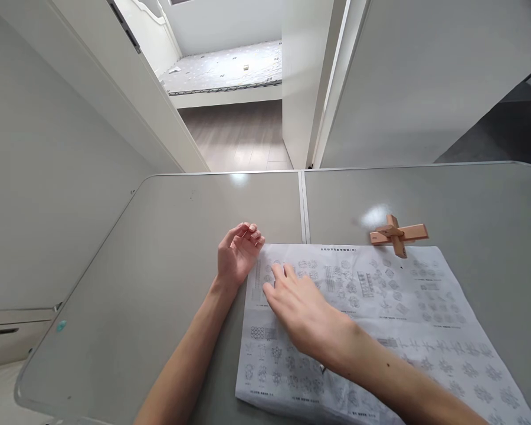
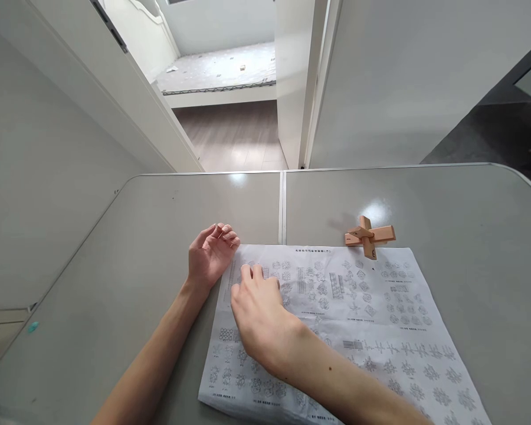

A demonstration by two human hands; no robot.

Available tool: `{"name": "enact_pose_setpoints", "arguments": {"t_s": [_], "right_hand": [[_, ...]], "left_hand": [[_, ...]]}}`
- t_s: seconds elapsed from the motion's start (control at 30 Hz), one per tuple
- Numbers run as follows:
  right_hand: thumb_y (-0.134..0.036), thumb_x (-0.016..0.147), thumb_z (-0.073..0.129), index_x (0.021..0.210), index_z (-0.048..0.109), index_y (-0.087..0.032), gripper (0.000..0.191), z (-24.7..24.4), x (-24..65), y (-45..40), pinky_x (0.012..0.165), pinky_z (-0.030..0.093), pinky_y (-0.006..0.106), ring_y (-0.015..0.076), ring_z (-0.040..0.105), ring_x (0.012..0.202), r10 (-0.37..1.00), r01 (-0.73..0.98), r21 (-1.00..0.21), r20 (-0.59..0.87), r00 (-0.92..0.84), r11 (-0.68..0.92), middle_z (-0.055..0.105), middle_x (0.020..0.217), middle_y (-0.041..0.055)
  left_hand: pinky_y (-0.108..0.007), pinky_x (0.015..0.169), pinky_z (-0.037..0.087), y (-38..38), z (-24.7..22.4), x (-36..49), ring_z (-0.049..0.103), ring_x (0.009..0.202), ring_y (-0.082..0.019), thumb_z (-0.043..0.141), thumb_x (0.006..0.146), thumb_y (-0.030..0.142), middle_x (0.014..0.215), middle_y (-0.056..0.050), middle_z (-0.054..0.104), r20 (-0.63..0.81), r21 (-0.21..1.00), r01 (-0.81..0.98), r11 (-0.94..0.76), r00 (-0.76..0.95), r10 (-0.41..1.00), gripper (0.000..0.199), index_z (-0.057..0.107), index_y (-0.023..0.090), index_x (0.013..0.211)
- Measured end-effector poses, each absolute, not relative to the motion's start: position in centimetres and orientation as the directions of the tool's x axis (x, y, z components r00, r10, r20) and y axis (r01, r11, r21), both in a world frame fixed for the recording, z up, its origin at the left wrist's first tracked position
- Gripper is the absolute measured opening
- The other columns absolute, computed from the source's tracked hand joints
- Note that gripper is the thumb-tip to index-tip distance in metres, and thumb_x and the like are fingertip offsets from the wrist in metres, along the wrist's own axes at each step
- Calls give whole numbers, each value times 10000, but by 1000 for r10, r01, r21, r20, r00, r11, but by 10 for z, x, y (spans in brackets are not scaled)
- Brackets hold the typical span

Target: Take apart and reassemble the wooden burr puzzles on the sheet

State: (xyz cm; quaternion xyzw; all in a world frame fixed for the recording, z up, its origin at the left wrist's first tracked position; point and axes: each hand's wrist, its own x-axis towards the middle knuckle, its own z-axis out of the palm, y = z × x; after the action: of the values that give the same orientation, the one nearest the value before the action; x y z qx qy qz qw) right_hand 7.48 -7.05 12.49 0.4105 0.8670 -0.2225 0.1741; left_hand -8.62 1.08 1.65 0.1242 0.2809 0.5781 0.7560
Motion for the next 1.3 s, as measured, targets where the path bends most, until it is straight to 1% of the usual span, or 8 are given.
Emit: {"name": "enact_pose_setpoints", "arguments": {"t_s": [0.17,0.3,0.43,0.67,0.8,1.07,1.2,1.3], "right_hand": [[-2,856,614,1094,686,-122,276,115,81,-60,678,464,355,329,606,1119,676,820,-259,-468,-569,510,633,1256,203],[23,856,608,981,653,-174,238,104,93,-53,576,338,321,275,588,1013,768,836,-283,-337,-545,470,630,1190,145],[46,858,592,935,622,-198,257,101,103,-45,548,296,306,231,555,916,824,856,-309,-271,-497,415,612,1127,107],[-14,869,626,975,619,-230,240,114,116,-35,580,369,294,227,583,1007,867,844,-425,-220,-448,328,594,1146,64],[-37,865,620,990,607,-242,241,127,120,-35,632,456,308,212,616,984,880,807,-507,-178,-441,302,590,1209,55],[-11,847,609,1008,602,-244,283,134,118,-35,676,521,295,192,625,956,877,752,-595,-156,-455,285,577,1253,64],[-52,888,618,1018,619,-238,227,129,117,-34,680,517,294,191,624,948,874,762,-577,-158,-459,296,584,1231,65],[-73,904,623,1036,627,-239,212,126,117,-33,685,512,293,193,626,953,875,771,-557,-151,-460,309,595,1218,62]], "left_hand": [[-266,732,523,11,16,-87,574,713,-109,703,898,185,852,-29,603,-290,510,-803,308,176,941,81,677,141,835],[-263,737,518,11,18,-86,567,706,-112,710,883,201,843,-29,603,-296,540,-783,309,167,940,85,672,153,824],[-268,737,507,10,19,-84,549,703,-120,726,871,223,835,-30,599,-280,605,-731,314,174,944,117,667,164,790],[-274,803,499,7,19,-79,580,797,-135,738,889,250,873,-30,630,-197,736,-611,293,222,955,134,700,155,803],[-309,841,503,0,20,-72,638,875,-176,780,891,308,981,-58,695,-152,807,-511,297,306,940,155,738,160,914],[-336,856,532,-14,20,-61,696,993,-243,701,994,526,1083,-99,721,-201,725,-419,547,631,749,386,742,170,1139],[-329,829,552,-11,19,-64,684,913,-209,596,1056,528,1045,-91,695,-267,713,-341,613,676,687,399,734,175,1179],[-330,838,555,-10,20,-64,669,894,-197,635,1042,496,1039,-88,685,-279,703,-353,618,663,695,360,743,168,1145]]}}
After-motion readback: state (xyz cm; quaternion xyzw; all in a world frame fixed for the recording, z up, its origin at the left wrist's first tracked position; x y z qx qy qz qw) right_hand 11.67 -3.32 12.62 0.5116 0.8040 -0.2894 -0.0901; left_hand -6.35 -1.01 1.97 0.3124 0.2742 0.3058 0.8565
